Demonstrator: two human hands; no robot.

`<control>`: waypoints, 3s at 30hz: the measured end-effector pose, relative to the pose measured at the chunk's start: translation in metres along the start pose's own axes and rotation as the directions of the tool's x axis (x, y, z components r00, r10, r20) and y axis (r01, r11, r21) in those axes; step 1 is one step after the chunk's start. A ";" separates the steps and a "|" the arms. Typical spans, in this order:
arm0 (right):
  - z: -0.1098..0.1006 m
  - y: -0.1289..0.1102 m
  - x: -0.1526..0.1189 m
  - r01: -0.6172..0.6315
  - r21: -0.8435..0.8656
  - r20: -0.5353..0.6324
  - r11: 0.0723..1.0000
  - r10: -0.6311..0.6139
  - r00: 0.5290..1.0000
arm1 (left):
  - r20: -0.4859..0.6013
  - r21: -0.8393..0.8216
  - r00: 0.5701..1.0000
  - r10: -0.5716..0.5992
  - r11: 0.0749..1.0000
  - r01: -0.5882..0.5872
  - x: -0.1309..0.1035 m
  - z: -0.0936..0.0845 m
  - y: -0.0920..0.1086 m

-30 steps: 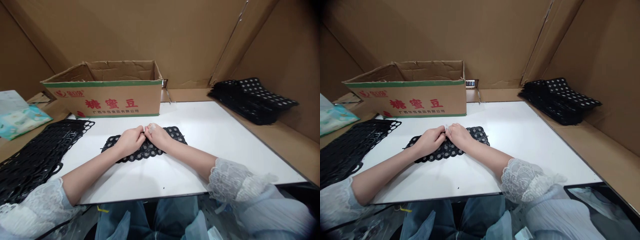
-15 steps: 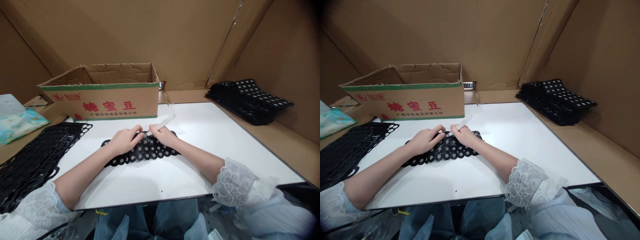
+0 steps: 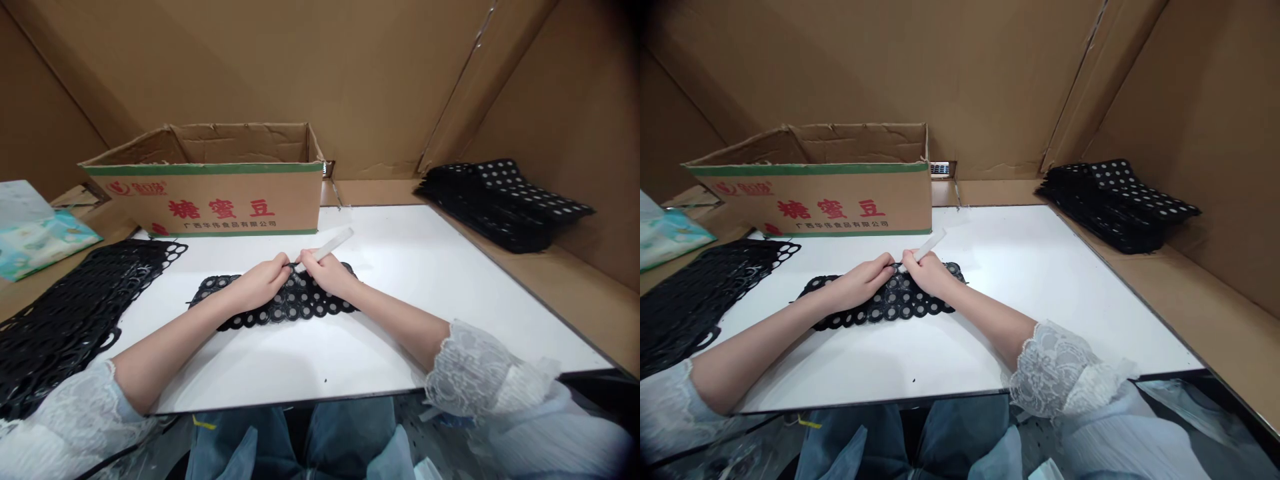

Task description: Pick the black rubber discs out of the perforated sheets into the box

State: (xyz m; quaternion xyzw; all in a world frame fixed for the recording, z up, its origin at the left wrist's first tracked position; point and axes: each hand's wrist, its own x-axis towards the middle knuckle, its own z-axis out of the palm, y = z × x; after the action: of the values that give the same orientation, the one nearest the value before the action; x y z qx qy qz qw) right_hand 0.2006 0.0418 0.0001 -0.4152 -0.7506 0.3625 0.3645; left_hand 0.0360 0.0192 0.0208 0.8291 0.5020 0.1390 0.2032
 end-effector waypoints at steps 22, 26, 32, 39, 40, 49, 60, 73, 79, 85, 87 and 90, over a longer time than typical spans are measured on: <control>-0.007 0.000 0.002 -0.011 0.060 -0.020 0.998 0.012 1.000 | -0.068 0.169 0.997 0.040 0.985 -0.028 -0.003 -0.014 -0.009; -0.009 0.000 0.002 0.018 0.055 -0.057 0.998 -0.015 0.998 | -0.005 0.340 0.998 0.062 0.939 -0.057 -0.001 -0.014 -0.007; -0.008 -0.003 0.001 0.025 0.033 -0.050 0.999 -0.024 0.998 | -0.017 0.226 0.983 0.184 0.958 -0.175 0.003 -0.004 0.001; -0.006 -0.003 -0.002 0.018 -0.007 0.000 1.000 -0.018 1.000 | 0.066 -0.025 0.997 0.036 0.999 -0.034 0.002 -0.008 0.001; -0.005 -0.004 -0.003 0.008 -0.006 0.002 1.000 -0.008 1.000 | 0.063 -0.041 0.997 0.037 0.999 -0.034 0.002 -0.009 0.001; 0.009 -0.008 -0.005 0.046 -0.066 -0.058 0.997 -0.049 0.997 | -0.106 -0.116 0.994 0.013 0.993 -0.025 -0.004 0.004 0.013; -0.005 0.003 0.005 0.033 -0.028 0.039 0.999 -0.032 0.999 | -0.025 -0.013 0.998 0.056 0.998 -0.056 -0.007 -0.005 -0.004; -0.010 -0.007 -0.002 0.059 -0.010 -0.017 0.998 -0.059 0.998 | -0.002 0.373 0.980 0.201 0.909 -0.186 0.002 -0.009 0.000; -0.008 -0.012 -0.004 0.084 -0.019 -0.024 0.996 -0.084 0.996 | -0.025 0.053 0.996 0.084 0.995 -0.083 0.003 -0.004 0.004; -0.009 -0.016 -0.005 0.029 -0.027 -0.059 0.999 -0.031 0.998 | -0.059 -0.026 0.998 0.029 0.999 -0.030 0.002 -0.002 0.007; -0.008 -0.016 -0.006 0.037 -0.050 -0.051 0.998 -0.040 0.998 | -0.069 -0.016 0.997 0.023 1.000 -0.024 0.002 -0.001 0.008; -0.003 -0.012 -0.004 0.138 -0.143 -0.016 0.980 -0.142 0.990 | -0.089 0.037 0.995 0.041 0.999 -0.038 0.001 0.001 0.010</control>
State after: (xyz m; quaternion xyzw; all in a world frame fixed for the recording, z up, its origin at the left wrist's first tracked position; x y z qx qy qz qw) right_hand 0.2004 0.0339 0.0106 -0.3909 -0.7969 0.2763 0.3685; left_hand 0.0450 0.0154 0.0244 0.8353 0.4963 0.1712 0.1631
